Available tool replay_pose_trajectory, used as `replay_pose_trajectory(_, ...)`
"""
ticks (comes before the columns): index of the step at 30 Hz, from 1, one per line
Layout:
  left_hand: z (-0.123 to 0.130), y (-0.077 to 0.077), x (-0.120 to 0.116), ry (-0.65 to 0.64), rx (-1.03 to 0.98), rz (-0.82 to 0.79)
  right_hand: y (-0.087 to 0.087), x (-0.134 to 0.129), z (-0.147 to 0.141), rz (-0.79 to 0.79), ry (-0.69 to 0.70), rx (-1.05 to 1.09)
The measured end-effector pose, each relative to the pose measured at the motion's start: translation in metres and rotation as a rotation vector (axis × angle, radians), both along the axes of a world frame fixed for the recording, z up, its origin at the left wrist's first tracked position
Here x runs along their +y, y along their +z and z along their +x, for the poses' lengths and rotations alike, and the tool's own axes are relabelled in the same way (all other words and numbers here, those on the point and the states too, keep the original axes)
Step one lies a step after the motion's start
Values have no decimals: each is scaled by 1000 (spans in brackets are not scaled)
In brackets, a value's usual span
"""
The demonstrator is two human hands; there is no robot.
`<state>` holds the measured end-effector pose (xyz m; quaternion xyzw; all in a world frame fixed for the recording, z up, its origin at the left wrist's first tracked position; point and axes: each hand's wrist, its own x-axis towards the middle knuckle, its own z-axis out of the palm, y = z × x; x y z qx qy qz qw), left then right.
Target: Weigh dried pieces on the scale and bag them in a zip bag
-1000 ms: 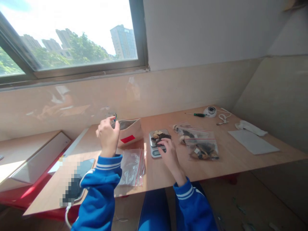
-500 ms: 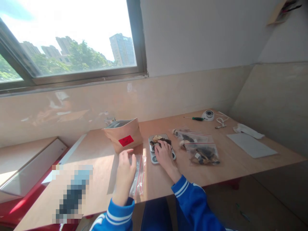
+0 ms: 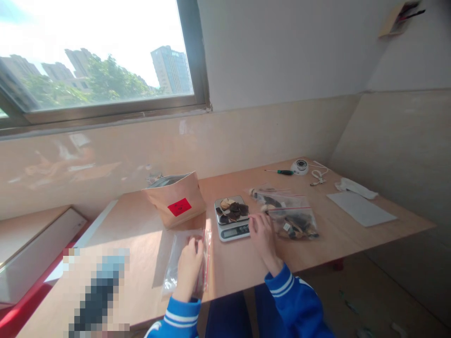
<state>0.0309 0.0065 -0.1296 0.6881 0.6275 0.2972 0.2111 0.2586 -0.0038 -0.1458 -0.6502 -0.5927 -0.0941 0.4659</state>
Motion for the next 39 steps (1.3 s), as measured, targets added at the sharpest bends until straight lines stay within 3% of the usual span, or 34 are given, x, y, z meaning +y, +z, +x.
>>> replay_pose_trajectory(5, -6, -18, 5, 3, 101, 61, -13, -12, 14, -46, 23, 81)
replay_pose_trajectory(12, -5, -16, 0, -32, 166, 104, -15, -11, 11, -48, 50, 234)
replay_pose_trajectory(19, -4, -17, 1, -19, 131, 142, -12, -20, 9, -112, 79, 168)
replay_pose_trajectory(28, -17, -18, -16, -79, 10, 29, -15, -14, 10, -139, 82, 223)
replay_pose_trajectory(35, -26, -24, -27, 99, 70, 11, -13, -18, 8, -137, 136, 193)
replay_pose_trajectory(39, -26, -13, -29, 147, -12, -20, -15, -20, 10, -134, 162, 288)
